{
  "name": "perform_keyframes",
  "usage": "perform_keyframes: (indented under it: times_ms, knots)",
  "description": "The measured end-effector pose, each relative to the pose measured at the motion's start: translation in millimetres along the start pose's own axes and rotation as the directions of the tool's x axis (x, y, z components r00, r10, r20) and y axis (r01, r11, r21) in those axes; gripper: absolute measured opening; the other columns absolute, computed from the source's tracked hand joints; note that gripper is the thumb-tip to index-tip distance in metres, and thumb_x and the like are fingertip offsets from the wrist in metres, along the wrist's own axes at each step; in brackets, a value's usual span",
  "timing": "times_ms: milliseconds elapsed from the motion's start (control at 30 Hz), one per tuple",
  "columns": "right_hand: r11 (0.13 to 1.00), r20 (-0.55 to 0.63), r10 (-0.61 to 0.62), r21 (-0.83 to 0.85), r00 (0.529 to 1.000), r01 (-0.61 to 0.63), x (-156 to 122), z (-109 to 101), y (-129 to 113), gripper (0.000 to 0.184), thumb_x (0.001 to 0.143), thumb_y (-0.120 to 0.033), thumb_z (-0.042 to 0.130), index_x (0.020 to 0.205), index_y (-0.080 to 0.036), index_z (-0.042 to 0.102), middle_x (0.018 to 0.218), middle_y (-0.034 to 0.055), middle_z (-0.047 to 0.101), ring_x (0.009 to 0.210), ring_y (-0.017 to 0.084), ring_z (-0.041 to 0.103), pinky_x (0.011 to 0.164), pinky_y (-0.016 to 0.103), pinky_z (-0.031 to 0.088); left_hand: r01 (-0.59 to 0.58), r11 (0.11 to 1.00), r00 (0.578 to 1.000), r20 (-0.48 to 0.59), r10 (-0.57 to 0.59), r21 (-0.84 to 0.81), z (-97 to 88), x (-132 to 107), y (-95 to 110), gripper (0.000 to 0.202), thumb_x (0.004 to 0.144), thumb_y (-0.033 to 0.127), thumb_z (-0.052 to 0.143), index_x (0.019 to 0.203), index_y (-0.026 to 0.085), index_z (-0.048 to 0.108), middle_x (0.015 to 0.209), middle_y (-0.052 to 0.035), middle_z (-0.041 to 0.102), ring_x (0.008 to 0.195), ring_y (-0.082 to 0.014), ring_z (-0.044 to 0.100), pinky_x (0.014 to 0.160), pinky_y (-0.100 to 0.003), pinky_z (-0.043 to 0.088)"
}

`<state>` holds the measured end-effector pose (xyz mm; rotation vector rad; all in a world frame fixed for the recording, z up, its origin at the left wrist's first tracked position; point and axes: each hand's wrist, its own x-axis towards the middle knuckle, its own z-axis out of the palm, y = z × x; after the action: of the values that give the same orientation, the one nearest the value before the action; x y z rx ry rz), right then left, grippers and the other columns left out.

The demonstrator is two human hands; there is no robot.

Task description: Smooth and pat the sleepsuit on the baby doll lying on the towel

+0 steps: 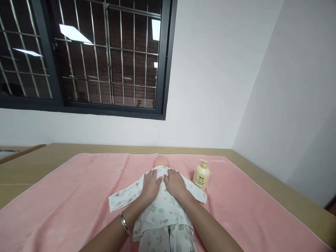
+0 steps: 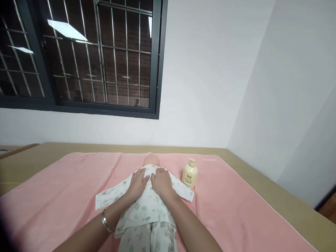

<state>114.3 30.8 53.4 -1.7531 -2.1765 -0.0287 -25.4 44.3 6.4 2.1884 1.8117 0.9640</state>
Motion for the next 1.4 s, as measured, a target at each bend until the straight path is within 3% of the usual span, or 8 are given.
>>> perform_keyframes:
  times_ms: [300, 533, 733, 800, 900, 1133, 1300, 1400]
  knots:
    - [1.0, 0.005, -0.012, 0.021, 1.0, 0.012, -1, 0, -1, 0.048, 0.099, -0.034, 0.03, 0.128, -0.005, 0.056, 0.135, 0.0213, 0.055, 0.128, 0.027, 0.047, 0.109, 0.037, 0.026, 0.034, 0.996, 0.996, -0.08, -0.041, -0.084, 2.3, -4, -4, 0.05, 0.098, 0.039, 0.027, 0.133, 0.013, 0.05, 0.139, -0.0142, 0.054, 0.131, -0.0259, 0.046, 0.114, -0.046, 0.026]
    - [0.998, 0.039, -0.002, 0.056, 0.999, 0.0, 1, -4, 0, 0.049, 0.098, -0.034, 0.031, 0.13, -0.005, 0.054, 0.137, 0.0208, 0.053, 0.131, 0.027, 0.044, 0.11, 0.038, 0.024, -0.04, 0.998, 0.996, -0.084, 0.036, -0.048, -3.3, -7, -3, 0.049, 0.097, 0.04, 0.031, 0.131, 0.013, 0.052, 0.133, -0.0144, 0.058, 0.126, -0.0276, 0.05, 0.111, -0.045, 0.033]
    - [0.996, -0.072, 0.041, 0.085, 0.997, -0.035, -1, -9, -5, 0.059, 0.096, -0.035, 0.037, 0.147, -0.005, 0.033, 0.155, 0.0218, 0.026, 0.145, 0.032, 0.019, 0.114, 0.045, 0.014, -0.012, 1.0, 0.962, -0.272, 0.004, -0.027, -2.3, -13, 2, 0.058, 0.094, 0.04, 0.038, 0.144, 0.011, 0.037, 0.153, -0.0183, 0.033, 0.145, -0.0324, 0.022, 0.118, -0.054, 0.018]
    - [0.994, -0.057, 0.015, 0.109, 0.998, -0.008, -2, -8, -7, 0.054, 0.097, -0.035, 0.035, 0.143, -0.008, 0.041, 0.151, 0.0201, 0.035, 0.142, 0.03, 0.027, 0.113, 0.045, 0.016, -0.033, 0.998, 0.957, -0.289, 0.018, -0.047, -1.3, -14, 2, 0.059, 0.093, 0.04, 0.039, 0.145, 0.011, 0.035, 0.155, -0.0182, 0.03, 0.146, -0.0319, 0.02, 0.119, -0.055, 0.017]
    - [0.992, 0.002, -0.007, 0.126, 1.0, 0.007, -2, -9, -8, 0.045, 0.097, -0.035, 0.035, 0.131, -0.012, 0.054, 0.14, 0.0176, 0.051, 0.133, 0.028, 0.04, 0.111, 0.044, 0.022, -0.061, 0.993, 0.98, -0.193, 0.041, -0.097, -0.1, -14, 0, 0.051, 0.094, 0.038, 0.035, 0.139, 0.013, 0.044, 0.145, -0.0161, 0.046, 0.141, -0.0293, 0.034, 0.118, -0.052, 0.023]
    - [0.991, -0.127, 0.058, 0.13, 0.99, -0.041, -3, -14, -10, 0.055, 0.094, -0.03, 0.038, 0.144, -0.006, 0.04, 0.153, 0.0185, 0.033, 0.143, 0.028, 0.026, 0.116, 0.041, 0.012, -0.007, 0.991, 0.964, -0.263, -0.029, -0.136, 0.9, -16, 0, 0.056, 0.095, 0.039, 0.035, 0.145, 0.014, 0.035, 0.158, -0.0152, 0.024, 0.147, -0.0295, 0.018, 0.12, -0.053, 0.018]
    - [0.99, -0.022, 0.009, 0.142, 1.0, -0.006, -3, -8, -9, 0.047, 0.095, -0.031, 0.036, 0.134, -0.01, 0.052, 0.141, 0.0178, 0.05, 0.133, 0.029, 0.041, 0.112, 0.044, 0.021, 0.003, 0.99, 0.965, -0.258, -0.04, -0.142, 1.2, -17, 1, 0.056, 0.095, 0.039, 0.036, 0.145, 0.014, 0.034, 0.158, -0.0161, 0.022, 0.147, -0.0303, 0.018, 0.119, -0.054, 0.018]
    - [0.99, -0.069, 0.027, 0.142, 0.997, -0.017, -3, -8, -9, 0.047, 0.095, -0.03, 0.037, 0.136, -0.01, 0.05, 0.145, 0.0174, 0.046, 0.137, 0.028, 0.037, 0.114, 0.043, 0.019, -0.005, 0.991, 0.968, -0.25, -0.029, -0.131, 2.3, -16, 0, 0.054, 0.095, 0.037, 0.036, 0.144, 0.015, 0.036, 0.157, -0.0165, 0.025, 0.146, -0.0303, 0.02, 0.118, -0.055, 0.02]
